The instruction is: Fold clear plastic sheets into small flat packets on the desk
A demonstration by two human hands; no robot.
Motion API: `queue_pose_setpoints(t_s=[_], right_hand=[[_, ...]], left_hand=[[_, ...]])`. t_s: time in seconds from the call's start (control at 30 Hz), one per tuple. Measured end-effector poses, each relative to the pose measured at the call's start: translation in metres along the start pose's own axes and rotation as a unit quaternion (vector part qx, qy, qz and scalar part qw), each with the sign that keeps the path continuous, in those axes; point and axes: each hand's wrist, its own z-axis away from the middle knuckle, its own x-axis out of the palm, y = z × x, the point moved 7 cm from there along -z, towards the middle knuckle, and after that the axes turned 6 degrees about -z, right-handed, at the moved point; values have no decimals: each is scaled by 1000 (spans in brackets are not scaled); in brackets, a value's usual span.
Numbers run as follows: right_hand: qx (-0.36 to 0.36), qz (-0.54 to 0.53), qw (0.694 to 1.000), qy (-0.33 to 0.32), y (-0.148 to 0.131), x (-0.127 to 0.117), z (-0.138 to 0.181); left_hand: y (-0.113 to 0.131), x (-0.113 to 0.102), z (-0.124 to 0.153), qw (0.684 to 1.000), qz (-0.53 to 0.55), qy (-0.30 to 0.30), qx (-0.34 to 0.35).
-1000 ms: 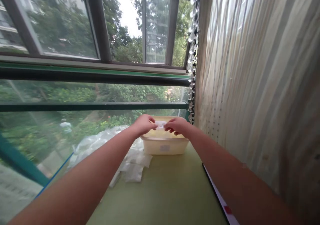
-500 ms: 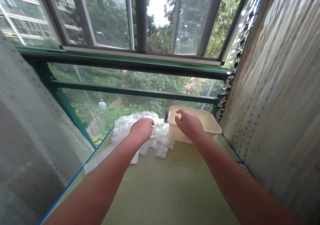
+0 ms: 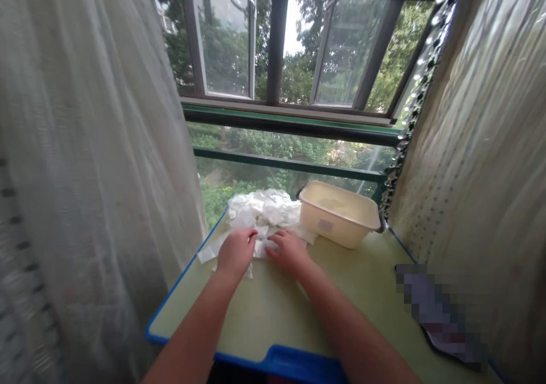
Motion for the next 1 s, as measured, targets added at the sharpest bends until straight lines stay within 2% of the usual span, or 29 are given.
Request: queue_pose_setpoints(t_s=[0.17,0.3,0.47,0.63,0.77,0.83,0.87,0.93,1.0], right_hand=[[4,-14,1000,-13,-7,15,-3],[27,-33,999,-9,3,17,-5],[23,-81,996,3,9,11,3],[13,-158,985,68,15,-13,19],[13,-221,968,116,24,-37,47],[9,-300,942,149,32,-50,65],[12,-359,918,165,37,-56,74],[37,-494,848,190,51,-63,90],[71,-600,770,205,67,-66,102]], left_hand=[[-10,-3,15,998,-9,47,-29],[-8,2,21,997,5,76,6],[5,17,26,997,20,55,56],[22,18,26,994,52,45,83],[41,24,20,981,175,-26,82],[56,27,18,966,229,-70,94],[65,29,18,958,246,-99,111],[85,36,20,931,288,-170,145],[103,44,23,894,346,-241,149]])
